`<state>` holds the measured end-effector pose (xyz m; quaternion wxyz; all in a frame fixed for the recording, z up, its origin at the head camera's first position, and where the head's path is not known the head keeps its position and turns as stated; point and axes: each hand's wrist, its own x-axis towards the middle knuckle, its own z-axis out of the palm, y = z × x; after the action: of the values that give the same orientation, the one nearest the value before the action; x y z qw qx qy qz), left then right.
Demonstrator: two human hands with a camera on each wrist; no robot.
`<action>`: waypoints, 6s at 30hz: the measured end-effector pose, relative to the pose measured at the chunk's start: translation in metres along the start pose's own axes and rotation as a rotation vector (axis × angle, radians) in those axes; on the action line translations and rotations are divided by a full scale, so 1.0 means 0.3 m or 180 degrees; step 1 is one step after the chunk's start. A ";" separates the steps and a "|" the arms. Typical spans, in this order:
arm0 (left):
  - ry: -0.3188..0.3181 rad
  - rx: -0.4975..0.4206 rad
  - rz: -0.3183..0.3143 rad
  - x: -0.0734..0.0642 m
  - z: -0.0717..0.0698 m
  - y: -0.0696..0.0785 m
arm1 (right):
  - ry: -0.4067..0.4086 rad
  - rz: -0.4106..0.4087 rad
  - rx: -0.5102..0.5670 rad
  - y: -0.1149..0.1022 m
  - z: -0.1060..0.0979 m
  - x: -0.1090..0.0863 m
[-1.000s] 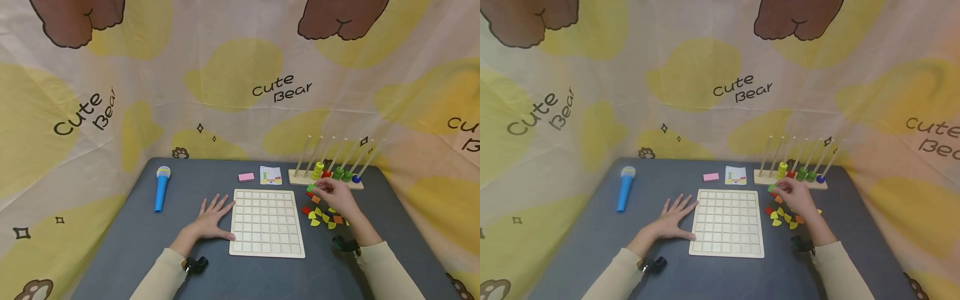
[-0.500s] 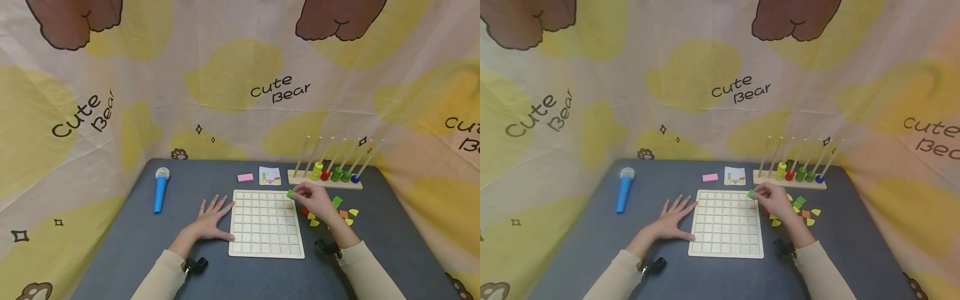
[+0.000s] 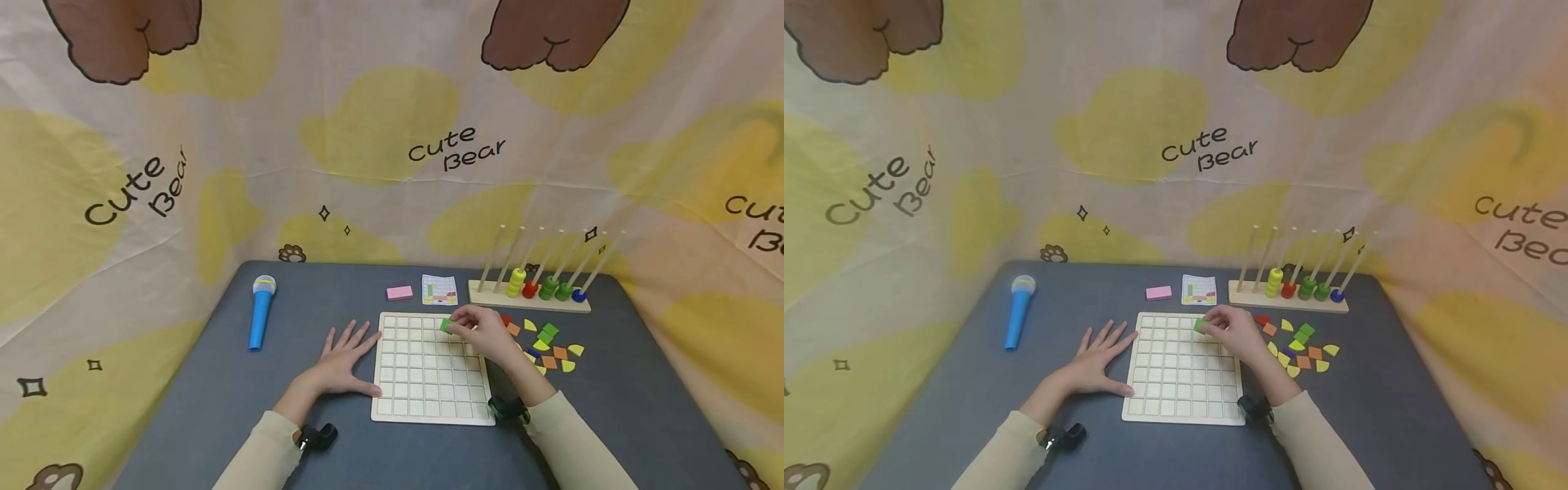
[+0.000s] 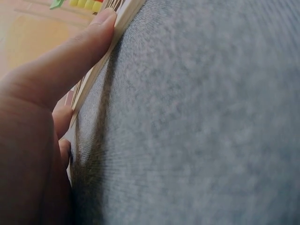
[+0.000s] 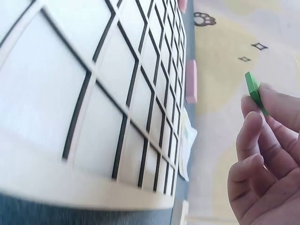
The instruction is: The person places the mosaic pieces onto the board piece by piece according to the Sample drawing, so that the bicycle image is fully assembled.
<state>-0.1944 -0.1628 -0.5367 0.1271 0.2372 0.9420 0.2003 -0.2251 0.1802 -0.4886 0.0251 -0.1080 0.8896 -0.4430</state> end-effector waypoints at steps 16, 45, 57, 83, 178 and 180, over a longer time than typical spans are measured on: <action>-0.0019 -0.0011 -0.0061 0.003 0.003 0.000 | -0.0275 -0.0136 0.0193 -0.037 0.132 0.047; -0.0007 -0.0057 -0.0050 0.008 0.003 0.006 | -0.0476 -0.0238 -0.0039 -0.048 0.277 0.090; -0.0022 -0.0049 -0.0077 0.007 0.009 0.000 | -0.0576 -0.0242 -0.0303 -0.083 0.289 0.086; 0.0031 -0.0055 -0.0056 0.006 0.010 0.006 | -0.0087 -0.0380 -0.0098 -0.143 0.092 0.061; 0.0058 -0.0017 -0.0074 -0.004 0.012 0.007 | 0.0194 0.1340 -0.0732 0.435 -0.442 -0.121; 0.0058 -0.0011 -0.0076 -0.005 0.013 0.007 | 0.0197 0.1333 -0.0677 0.431 -0.444 -0.120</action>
<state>-0.1910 -0.1606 -0.5389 0.1214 0.2239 0.9456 0.2026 -0.2307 0.3677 -0.5124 0.0777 0.0906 0.9346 -0.3350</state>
